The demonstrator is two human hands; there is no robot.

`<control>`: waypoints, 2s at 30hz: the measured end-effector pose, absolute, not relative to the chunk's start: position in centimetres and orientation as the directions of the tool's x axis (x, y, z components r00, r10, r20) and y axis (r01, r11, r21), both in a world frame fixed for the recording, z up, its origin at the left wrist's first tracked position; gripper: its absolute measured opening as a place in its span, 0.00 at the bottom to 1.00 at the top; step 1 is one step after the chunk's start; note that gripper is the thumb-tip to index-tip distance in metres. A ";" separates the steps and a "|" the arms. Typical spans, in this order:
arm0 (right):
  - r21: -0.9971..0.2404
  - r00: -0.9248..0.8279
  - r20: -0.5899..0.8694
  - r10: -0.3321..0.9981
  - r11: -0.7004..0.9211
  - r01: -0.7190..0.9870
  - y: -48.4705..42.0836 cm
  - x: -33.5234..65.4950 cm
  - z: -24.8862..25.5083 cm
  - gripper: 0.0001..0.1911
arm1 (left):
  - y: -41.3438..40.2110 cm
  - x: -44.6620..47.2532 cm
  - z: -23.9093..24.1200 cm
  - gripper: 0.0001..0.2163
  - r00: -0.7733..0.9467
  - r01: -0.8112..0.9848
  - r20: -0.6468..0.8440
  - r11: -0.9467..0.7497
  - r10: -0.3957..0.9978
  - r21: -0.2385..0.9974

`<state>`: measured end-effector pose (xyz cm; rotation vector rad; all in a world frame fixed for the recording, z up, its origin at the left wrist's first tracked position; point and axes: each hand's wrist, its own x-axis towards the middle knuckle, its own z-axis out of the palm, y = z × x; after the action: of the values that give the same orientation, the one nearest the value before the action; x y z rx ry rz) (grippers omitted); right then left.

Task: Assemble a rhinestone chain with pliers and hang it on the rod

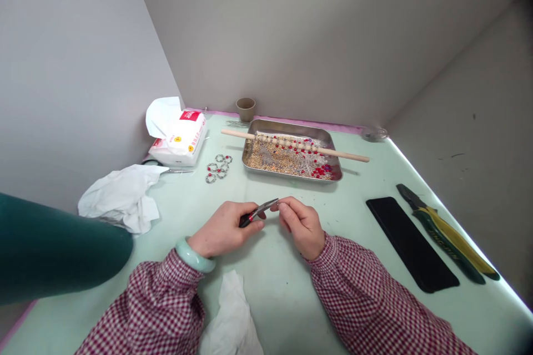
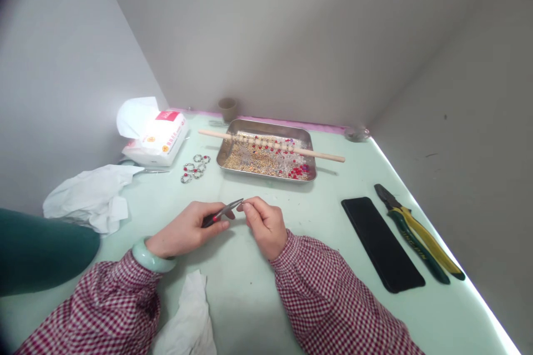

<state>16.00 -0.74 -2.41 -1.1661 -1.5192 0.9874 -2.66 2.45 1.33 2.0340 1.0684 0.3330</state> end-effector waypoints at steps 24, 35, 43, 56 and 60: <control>-0.982 -0.125 0.140 0.982 0.154 0.110 -0.5 15.9 -2.4 0.14 | 2.2 -2.7 1.5 0.10 0.632 0.570 -0.148 -0.328 0.760 0.753; -0.970 -0.090 0.162 0.983 0.175 0.169 -0.6 15.8 -2.4 0.13 | 2.2 -2.4 1.6 0.10 0.609 0.578 -0.162 -0.295 0.776 0.761; -0.986 -0.122 0.122 0.985 0.134 0.103 -0.7 15.7 -2.5 0.13 | 2.4 -2.7 1.7 0.12 0.605 0.544 -0.181 -0.236 0.776 0.805; -0.961 -0.305 -0.088 0.948 -0.162 -0.226 -0.1 16.2 -2.1 0.14 | 2.4 -2.9 1.8 0.11 0.650 0.524 -0.196 -0.246 0.734 0.815; -0.875 -0.395 -0.151 0.906 -0.309 -0.374 0.2 16.1 -2.2 0.13 | 2.4 -3.0 1.8 0.11 0.652 0.529 -0.181 -0.271 0.737 0.804</control>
<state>16.13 0.23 -2.20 -0.8371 -0.9848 1.8313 -3.03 2.43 1.78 1.9491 0.9914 0.2837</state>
